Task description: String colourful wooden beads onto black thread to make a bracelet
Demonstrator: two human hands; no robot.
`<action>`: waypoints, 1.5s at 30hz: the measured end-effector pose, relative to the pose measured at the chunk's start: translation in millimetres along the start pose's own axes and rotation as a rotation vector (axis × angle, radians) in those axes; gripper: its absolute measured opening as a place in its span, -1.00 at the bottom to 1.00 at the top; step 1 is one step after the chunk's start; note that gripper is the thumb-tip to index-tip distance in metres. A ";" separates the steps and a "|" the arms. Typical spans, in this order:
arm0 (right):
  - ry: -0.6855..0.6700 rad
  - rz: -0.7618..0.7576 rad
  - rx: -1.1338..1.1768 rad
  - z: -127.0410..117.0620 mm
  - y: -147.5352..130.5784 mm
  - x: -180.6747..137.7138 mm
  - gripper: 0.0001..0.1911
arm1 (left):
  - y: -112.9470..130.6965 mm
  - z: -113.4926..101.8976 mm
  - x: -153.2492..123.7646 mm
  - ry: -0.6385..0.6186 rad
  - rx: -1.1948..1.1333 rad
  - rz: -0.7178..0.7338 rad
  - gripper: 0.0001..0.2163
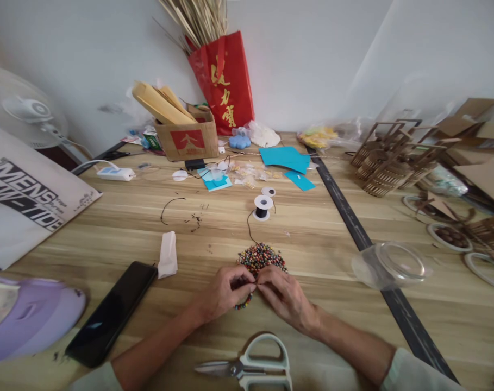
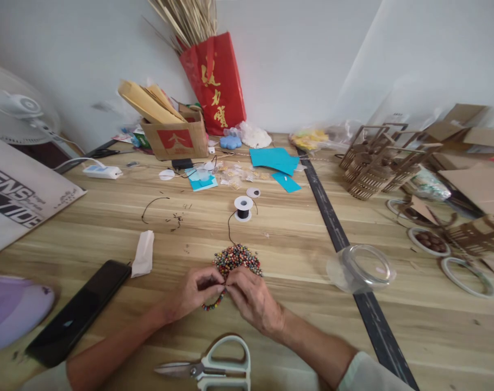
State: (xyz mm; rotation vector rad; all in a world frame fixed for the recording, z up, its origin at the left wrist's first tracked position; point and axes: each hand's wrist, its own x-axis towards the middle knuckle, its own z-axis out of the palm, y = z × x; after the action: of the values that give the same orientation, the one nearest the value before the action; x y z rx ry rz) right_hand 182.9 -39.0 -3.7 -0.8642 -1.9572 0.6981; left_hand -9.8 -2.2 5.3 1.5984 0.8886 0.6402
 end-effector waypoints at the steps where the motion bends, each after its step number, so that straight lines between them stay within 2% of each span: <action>1: 0.000 0.004 -0.008 -0.3 0.7 0.0 -0.89 | -0.1 -0.2 0.1 -0.003 0.014 -0.001 -0.81; 9: 0.030 0.039 -0.021 -2.4 0.3 1.0 -0.85 | -3.1 -6.0 0.7 -0.010 0.086 -0.016 -0.79; 16: 0.071 0.197 0.026 -3.0 -2.6 2.0 -0.79 | -5.2 -11.5 4.0 -0.087 -0.131 -0.127 -0.70; 21: 0.090 0.283 0.108 -1.8 -1.1 3.0 -0.76 | -2.6 -14.5 4.8 -0.109 -0.169 -0.145 -0.69; 25: 0.081 0.291 0.156 -0.5 -0.9 2.7 -0.77 | -1.6 -13.9 4.2 -0.089 -0.172 -0.078 -0.70; 30: 0.075 0.277 0.200 0.3 -2.2 2.6 -0.76 | -3.8 -11.3 3.4 -0.140 -0.251 -0.168 -0.64; 37: 0.052 0.321 0.239 2.3 -0.3 0.6 -0.74 | -15.5 -7.9 3.3 -0.207 -0.317 -0.185 -0.59; 41: 0.032 0.340 0.241 1.7 -1.8 1.4 -0.72 | -6.2 -7.1 3.2 -0.205 -0.267 -0.202 -0.61; 45: 0.021 0.332 0.233 1.4 -2.0 1.4 -0.74 | 1.1 -5.0 2.2 -0.141 -0.149 -0.108 -0.71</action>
State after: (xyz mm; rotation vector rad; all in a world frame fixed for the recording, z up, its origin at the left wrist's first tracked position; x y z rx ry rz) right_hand 180.5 -39.2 -2.2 -1.0545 -1.6880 1.0822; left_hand -12.3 2.3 7.3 1.4336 0.7987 0.4998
